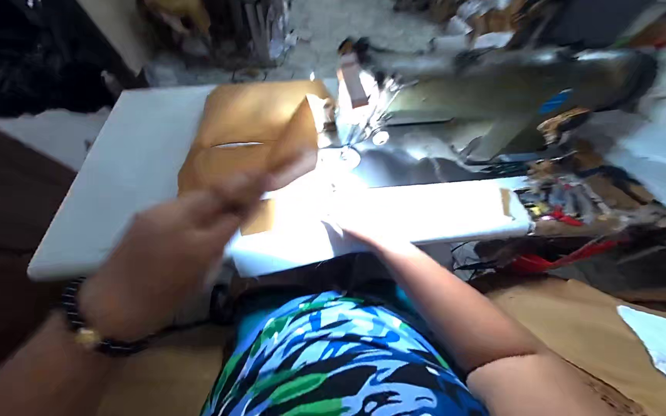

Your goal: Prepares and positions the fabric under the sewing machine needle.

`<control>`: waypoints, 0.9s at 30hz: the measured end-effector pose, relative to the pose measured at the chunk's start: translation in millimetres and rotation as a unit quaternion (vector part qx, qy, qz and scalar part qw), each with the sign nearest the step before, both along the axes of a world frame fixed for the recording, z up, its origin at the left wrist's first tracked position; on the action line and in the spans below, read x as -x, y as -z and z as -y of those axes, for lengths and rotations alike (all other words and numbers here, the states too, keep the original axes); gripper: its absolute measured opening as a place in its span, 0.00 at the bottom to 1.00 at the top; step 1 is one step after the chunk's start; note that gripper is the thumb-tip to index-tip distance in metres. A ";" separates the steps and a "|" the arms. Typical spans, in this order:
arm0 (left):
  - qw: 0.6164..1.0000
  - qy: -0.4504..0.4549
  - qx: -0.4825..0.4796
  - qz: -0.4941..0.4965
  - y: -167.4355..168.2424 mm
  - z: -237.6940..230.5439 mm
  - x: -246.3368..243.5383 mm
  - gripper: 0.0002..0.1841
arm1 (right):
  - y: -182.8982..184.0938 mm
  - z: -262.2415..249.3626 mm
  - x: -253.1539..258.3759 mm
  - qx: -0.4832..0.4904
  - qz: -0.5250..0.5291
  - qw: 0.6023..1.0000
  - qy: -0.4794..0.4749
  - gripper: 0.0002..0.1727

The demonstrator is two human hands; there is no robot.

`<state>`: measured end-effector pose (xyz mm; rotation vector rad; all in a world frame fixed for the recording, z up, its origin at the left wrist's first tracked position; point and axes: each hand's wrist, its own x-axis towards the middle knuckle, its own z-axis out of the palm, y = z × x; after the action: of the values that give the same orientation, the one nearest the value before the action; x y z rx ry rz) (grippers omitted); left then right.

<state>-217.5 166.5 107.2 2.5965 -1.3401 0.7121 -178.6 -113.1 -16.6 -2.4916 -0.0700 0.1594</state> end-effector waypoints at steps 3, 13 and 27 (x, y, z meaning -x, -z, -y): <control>0.996 0.031 -0.045 -0.075 70.5 8.7 24.8 0.24 | 6.1 14.0 18.9 -0.006 0.068 0.996 0.057 0.40; 0.979 -0.007 0.099 -0.176 117.7 16.2 30.5 0.28 | 28.8 16.5 10.6 -0.081 0.303 0.905 -0.288 0.07; 0.804 -0.055 0.371 -0.460 96.8 -74.1 -102.1 0.52 | -18.3 39.3 -71.0 -0.348 -0.030 0.937 -0.019 0.19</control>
<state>-115.4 240.7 10.4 1.8843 -0.4503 -0.0888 -107.6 -152.4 1.6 -1.7753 -0.1245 0.1878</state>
